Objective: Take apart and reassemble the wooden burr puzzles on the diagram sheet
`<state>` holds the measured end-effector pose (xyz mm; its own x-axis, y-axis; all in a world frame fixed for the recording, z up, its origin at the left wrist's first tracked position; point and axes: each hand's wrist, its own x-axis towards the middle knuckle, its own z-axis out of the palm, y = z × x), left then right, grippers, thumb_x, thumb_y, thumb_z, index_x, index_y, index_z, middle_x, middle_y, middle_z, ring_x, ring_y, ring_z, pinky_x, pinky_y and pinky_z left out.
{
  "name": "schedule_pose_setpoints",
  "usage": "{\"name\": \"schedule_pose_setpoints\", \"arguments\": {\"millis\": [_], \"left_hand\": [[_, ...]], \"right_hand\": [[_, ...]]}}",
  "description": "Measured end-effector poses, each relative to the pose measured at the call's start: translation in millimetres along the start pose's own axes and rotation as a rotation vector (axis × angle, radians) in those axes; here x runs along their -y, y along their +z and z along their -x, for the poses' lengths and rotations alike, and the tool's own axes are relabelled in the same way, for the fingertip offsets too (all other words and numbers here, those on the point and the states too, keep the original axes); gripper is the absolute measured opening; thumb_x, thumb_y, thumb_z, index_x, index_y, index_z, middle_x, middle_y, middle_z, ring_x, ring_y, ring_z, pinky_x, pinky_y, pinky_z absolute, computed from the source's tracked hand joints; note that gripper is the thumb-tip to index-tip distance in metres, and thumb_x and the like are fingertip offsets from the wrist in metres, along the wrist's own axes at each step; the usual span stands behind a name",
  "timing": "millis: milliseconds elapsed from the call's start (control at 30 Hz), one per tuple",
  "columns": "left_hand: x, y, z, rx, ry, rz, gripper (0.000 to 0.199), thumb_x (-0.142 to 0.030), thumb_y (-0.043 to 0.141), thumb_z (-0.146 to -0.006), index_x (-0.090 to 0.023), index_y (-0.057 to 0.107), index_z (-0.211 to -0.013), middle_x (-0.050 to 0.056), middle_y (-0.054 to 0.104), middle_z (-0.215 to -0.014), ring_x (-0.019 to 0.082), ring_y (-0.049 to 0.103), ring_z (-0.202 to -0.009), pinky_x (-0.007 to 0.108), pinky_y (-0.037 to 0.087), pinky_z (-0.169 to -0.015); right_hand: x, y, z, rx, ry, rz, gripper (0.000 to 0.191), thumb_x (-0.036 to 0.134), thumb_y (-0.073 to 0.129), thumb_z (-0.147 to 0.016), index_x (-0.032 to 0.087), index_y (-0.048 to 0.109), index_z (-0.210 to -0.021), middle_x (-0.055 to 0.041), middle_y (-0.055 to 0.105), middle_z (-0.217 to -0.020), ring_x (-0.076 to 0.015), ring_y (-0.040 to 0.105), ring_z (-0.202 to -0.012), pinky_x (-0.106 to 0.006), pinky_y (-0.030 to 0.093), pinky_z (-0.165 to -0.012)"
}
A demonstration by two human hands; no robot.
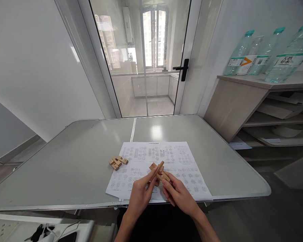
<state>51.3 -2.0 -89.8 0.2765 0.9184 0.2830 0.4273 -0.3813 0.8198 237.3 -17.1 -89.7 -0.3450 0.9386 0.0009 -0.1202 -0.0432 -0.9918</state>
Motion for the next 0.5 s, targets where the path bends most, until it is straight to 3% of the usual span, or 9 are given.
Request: {"name": "schedule_pose_setpoints", "arguments": {"millis": [167,333,500], "left_hand": [[3.2,-0.1,0.3,0.016,0.001,0.025,0.045,-0.036,0.051,-0.107,-0.032,0.055,-0.152,0.002,0.080,-0.118,0.021,0.076,-0.097,0.028,0.060,-0.088],[5.3,1.2,1.1,0.003,-0.025,-0.020,0.046,-0.037,0.051,-0.107,-0.031,0.055,-0.153,0.000,0.081,-0.099,0.018,0.073,-0.080,0.025,0.058,-0.076],[7.0,1.5,1.0,0.001,-0.037,-0.003,0.047,-0.036,0.052,-0.107,-0.032,0.052,-0.154,0.002,0.080,-0.116,0.019,0.074,-0.083,0.026,0.057,-0.077]], "right_hand": [[-4.1,-2.4,-0.6,0.012,0.007,-0.025,0.045,0.058,0.049,-0.106,0.022,0.057,-0.133,0.0076,0.048,-0.064,-0.0083,0.034,-0.044,-0.023,0.033,-0.042],[-3.6,-1.9,-1.2,0.007,-0.008,-0.011,0.043,0.057,0.049,-0.106,0.023,0.058,-0.131,0.0070,0.050,-0.065,-0.0087,0.037,-0.045,-0.024,0.037,-0.044],[0.3,-0.2,-1.3,0.016,-0.013,0.010,0.044,0.059,0.048,-0.106,0.024,0.058,-0.132,0.0066,0.051,-0.065,-0.0093,0.039,-0.046,-0.025,0.037,-0.045]]}}
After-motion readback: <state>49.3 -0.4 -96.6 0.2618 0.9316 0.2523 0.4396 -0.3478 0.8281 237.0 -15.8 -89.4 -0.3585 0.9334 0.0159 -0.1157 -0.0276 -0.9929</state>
